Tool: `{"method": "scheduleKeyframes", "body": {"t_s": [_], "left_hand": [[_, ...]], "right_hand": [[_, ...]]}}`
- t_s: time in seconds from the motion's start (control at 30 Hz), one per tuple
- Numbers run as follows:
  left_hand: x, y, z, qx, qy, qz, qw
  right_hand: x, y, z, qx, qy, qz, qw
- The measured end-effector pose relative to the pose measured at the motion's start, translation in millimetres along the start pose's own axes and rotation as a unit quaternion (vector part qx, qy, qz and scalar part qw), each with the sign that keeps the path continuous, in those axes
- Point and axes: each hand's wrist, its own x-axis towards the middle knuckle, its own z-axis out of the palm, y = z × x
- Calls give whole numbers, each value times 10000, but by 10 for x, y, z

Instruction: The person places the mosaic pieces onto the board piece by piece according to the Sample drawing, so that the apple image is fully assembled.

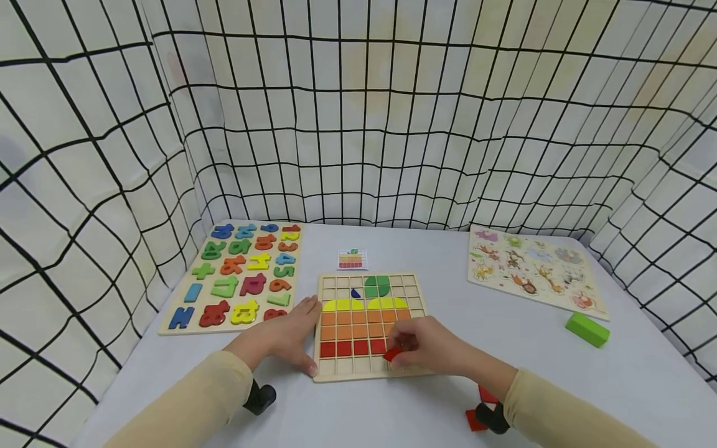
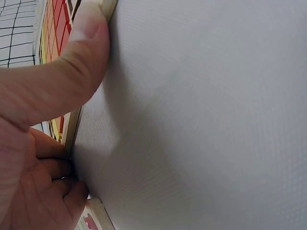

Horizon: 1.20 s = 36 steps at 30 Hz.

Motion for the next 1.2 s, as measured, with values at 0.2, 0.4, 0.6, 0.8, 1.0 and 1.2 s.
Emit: {"method": "scheduleKeyframes", "body": {"t_s": [0.2, 0.4, 0.6, 0.8, 1.0, 1.2], "left_hand": [[9, 2, 4, 52, 6, 3, 10000], [-4, 19, -15, 24, 3, 24, 10000], [-23, 9, -25, -108, -9, 26, 9999], [-6, -13, -23, 20, 6, 103, 9999], [-5, -16, -27, -16, 26, 137, 9999], [-12, -17, -20, 32, 14, 150, 9999]], "right_hand": [[234, -92, 100, 148, -120, -188, 9996], [396, -212, 191, -93, -121, -162, 9998], [527, -347, 258, -248, -141, -270, 9992], [601, -428, 320, -175, -306, -280, 9990], [651, -482, 400, 129, -390, -210, 9989], [664, -533, 455, 115, -267, -126, 9995]]}}
